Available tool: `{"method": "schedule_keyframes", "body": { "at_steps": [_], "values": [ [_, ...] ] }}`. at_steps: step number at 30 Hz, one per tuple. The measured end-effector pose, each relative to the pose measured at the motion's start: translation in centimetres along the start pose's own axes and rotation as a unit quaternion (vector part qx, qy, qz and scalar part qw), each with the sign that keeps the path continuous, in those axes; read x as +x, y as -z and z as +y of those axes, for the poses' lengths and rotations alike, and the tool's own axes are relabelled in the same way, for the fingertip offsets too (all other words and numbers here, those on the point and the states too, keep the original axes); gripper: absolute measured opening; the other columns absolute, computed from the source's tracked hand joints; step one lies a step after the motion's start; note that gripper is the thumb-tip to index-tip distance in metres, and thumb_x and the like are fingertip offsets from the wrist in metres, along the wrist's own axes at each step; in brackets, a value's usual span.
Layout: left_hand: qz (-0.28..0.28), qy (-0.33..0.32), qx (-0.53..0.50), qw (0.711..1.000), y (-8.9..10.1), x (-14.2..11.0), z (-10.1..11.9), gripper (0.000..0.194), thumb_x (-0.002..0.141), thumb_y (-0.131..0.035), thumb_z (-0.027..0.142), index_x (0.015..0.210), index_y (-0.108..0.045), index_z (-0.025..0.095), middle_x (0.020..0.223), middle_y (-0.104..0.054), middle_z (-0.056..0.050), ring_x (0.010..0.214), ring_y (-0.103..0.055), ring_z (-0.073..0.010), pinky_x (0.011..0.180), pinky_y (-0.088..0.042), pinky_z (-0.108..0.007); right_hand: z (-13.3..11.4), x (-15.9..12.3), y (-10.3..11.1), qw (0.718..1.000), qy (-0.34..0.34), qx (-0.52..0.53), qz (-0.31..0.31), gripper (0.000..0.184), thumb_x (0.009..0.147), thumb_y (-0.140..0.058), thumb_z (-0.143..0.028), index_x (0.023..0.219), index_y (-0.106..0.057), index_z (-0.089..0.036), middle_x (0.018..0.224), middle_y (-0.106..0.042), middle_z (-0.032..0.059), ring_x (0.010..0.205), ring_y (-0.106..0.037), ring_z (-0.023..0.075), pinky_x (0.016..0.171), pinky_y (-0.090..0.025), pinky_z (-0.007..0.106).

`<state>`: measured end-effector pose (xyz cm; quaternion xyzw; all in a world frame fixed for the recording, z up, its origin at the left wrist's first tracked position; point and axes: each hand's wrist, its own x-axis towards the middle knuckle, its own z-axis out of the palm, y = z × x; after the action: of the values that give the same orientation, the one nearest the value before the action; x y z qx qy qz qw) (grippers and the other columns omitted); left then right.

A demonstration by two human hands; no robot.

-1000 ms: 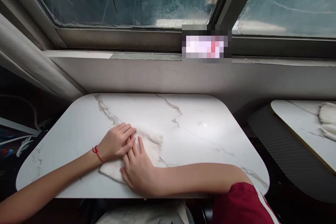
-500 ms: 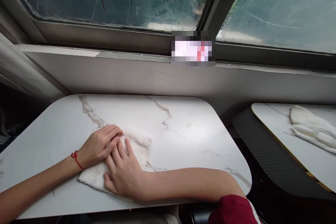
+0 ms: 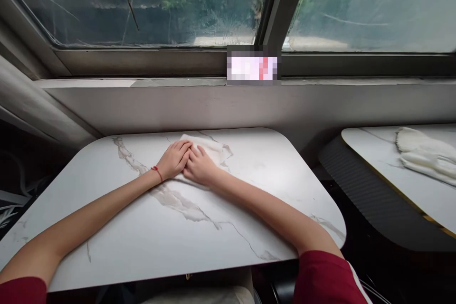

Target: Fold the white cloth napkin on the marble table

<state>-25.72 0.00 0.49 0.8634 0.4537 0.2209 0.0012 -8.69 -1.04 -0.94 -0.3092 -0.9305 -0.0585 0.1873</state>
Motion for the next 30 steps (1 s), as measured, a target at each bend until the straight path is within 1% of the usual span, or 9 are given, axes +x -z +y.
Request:
{"method": "schedule_keyframes", "body": {
  "at_steps": [2, 4, 6, 8, 13, 16, 21, 25, 30],
  "values": [
    [0.012, 0.014, 0.005, 1.000, -1.2, 2.7, -0.2, 0.043, 0.102, -0.032, 0.029, 0.129, -0.059, 0.011, 0.134, -0.061, -0.017, 0.126, -0.054, -0.0300, 0.109, -0.043, -0.047, 3.1, 0.2, 0.2, 1.000, 0.009, 0.003, 0.002, 0.041, 0.097, -0.053, -0.033, 0.123, -0.068, -0.006, 0.131, -0.066, 0.0237, 0.137, -0.049, 0.0345, 0.117, -0.037, 0.055],
    [0.020, 0.019, 0.006, 1.000, -2.2, 4.9, -0.2, 0.040, 0.102, -0.033, 0.028, 0.125, -0.061, 0.012, 0.130, -0.062, -0.016, 0.120, -0.056, -0.0297, 0.105, -0.044, -0.046, 5.6, 0.2, 0.4, 1.000, 0.001, 0.009, 0.003, 0.039, 0.096, -0.054, -0.033, 0.121, -0.069, -0.007, 0.129, -0.066, 0.0231, 0.135, -0.051, 0.0326, 0.118, -0.037, 0.053],
    [0.021, 0.014, 0.003, 1.000, -2.7, 6.5, -0.4, 0.037, 0.101, -0.035, 0.028, 0.121, -0.062, 0.014, 0.125, -0.064, -0.015, 0.115, -0.057, -0.0292, 0.102, -0.045, -0.045, 7.4, 0.1, 0.4, 1.000, -0.009, 0.019, 0.002, 0.037, 0.096, -0.054, -0.032, 0.121, -0.068, -0.008, 0.129, -0.066, 0.0213, 0.131, -0.054, 0.0303, 0.118, -0.037, 0.052],
    [0.021, 0.011, -0.006, 1.000, -3.0, 7.4, -0.8, 0.034, 0.101, -0.038, 0.030, 0.118, -0.063, 0.015, 0.121, -0.064, -0.014, 0.112, -0.057, -0.0293, 0.100, -0.046, -0.044, 8.3, 0.1, 0.5, 0.999, -0.012, 0.030, 0.001, 0.036, 0.097, -0.051, -0.031, 0.124, -0.067, -0.011, 0.131, -0.065, 0.0187, 0.128, -0.055, 0.0278, 0.119, -0.036, 0.050],
    [0.019, -0.002, -0.045, 0.999, -2.9, 7.8, -1.6, 0.033, 0.101, -0.038, 0.029, 0.118, -0.064, 0.015, 0.120, -0.065, -0.013, 0.109, -0.058, -0.0277, 0.099, -0.045, -0.043, 8.6, 0.1, 0.4, 0.999, -0.010, 0.038, 0.007, 0.037, 0.099, -0.048, -0.033, 0.123, -0.067, -0.013, 0.131, -0.065, 0.0168, 0.127, -0.054, 0.0262, 0.119, -0.035, 0.047],
    [0.010, 0.013, -0.038, 0.999, -2.8, 7.5, -1.3, 0.034, 0.102, -0.037, 0.027, 0.119, -0.063, 0.015, 0.122, -0.065, -0.013, 0.112, -0.057, -0.0283, 0.100, -0.044, -0.044, 8.4, 0.0, 0.3, 0.999, -0.011, 0.038, 0.018, 0.036, 0.099, -0.047, -0.033, 0.122, -0.067, -0.013, 0.128, -0.066, 0.0169, 0.126, -0.055, 0.0267, 0.119, -0.035, 0.047],
    [0.001, 0.046, -0.019, 0.999, -2.6, 7.2, -0.4, 0.032, 0.103, -0.037, 0.027, 0.121, -0.062, 0.019, 0.129, -0.063, -0.011, 0.121, -0.055, -0.0283, 0.103, -0.042, -0.045, 8.6, -0.1, 0.0, 0.998, 0.003, 0.047, 0.037, 0.036, 0.099, -0.046, -0.033, 0.122, -0.066, -0.014, 0.126, -0.066, 0.0166, 0.124, -0.057, 0.0287, 0.116, -0.038, 0.050],
    [-0.010, 0.049, -0.007, 0.999, -2.4, 7.1, -0.2, 0.033, 0.103, -0.036, 0.026, 0.122, -0.062, 0.019, 0.130, -0.062, -0.011, 0.121, -0.055, -0.0273, 0.101, -0.044, -0.042, 8.8, -0.1, -0.3, 0.997, 0.014, 0.054, 0.046, 0.036, 0.099, -0.046, -0.034, 0.121, -0.066, -0.014, 0.124, -0.066, 0.0173, 0.121, -0.058, 0.0298, 0.115, -0.039, 0.052],
    [-0.009, 0.051, 0.018, 0.998, -2.4, 7.0, 0.1, 0.036, 0.103, -0.035, 0.027, 0.126, -0.061, 0.019, 0.132, -0.062, -0.012, 0.121, -0.054, -0.0291, 0.099, -0.044, -0.044, 8.7, -0.1, -0.2, 0.998, 0.004, 0.046, 0.040, 0.035, 0.097, -0.046, -0.035, 0.118, -0.066, -0.015, 0.125, -0.066, 0.0174, 0.122, -0.057, 0.0301, 0.115, -0.039, 0.052]
  ]
}}
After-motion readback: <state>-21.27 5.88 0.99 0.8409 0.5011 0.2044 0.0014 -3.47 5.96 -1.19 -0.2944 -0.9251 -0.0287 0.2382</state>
